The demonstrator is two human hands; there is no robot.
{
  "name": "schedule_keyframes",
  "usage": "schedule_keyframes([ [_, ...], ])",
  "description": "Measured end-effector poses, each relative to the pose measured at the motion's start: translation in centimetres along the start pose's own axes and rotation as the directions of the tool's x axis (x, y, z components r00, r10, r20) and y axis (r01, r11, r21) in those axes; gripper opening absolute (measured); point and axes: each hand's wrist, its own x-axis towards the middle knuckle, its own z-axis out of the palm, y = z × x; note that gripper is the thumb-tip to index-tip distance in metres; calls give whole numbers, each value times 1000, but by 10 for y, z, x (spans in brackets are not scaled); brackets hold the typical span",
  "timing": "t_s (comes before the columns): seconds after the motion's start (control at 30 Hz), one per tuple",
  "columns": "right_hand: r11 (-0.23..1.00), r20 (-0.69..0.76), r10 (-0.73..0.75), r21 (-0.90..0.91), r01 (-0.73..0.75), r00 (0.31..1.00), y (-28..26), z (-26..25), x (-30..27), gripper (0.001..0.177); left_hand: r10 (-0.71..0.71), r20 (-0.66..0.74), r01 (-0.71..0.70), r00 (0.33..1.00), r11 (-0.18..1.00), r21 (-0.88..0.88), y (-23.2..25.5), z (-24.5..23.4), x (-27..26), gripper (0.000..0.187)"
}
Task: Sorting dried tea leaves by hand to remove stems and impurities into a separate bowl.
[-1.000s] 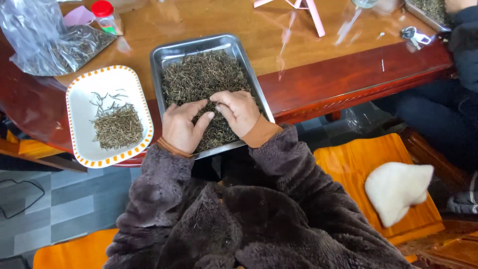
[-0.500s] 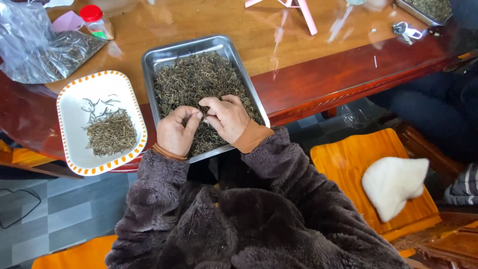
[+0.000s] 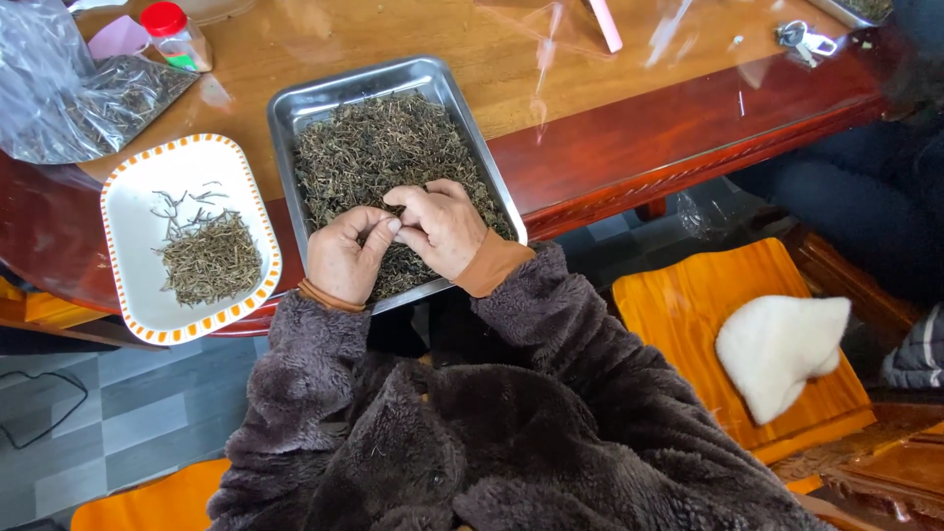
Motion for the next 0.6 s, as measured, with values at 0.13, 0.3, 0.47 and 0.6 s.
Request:
schedule_keyframes([
  [0.13,999,-14,20,42,-19,1000,1,1,-2,45,-24,32,23,999,999,35,-3,0,-1,13],
  [0.3,999,-3,33,32,-33,999,2,0,-3,45,-45,62,42,997,998,43,-6,-2,-1,16],
  [0.47,1000,4,-18,8,18,1000,0,-7,-1,15,-14,19,13,1000,999,46,-8,-3,0,15],
  [0.6,996,-34,-18,83,21,999,3,-10,4,4,69,-50,-72,996,996,-61,-1,0,2,17],
])
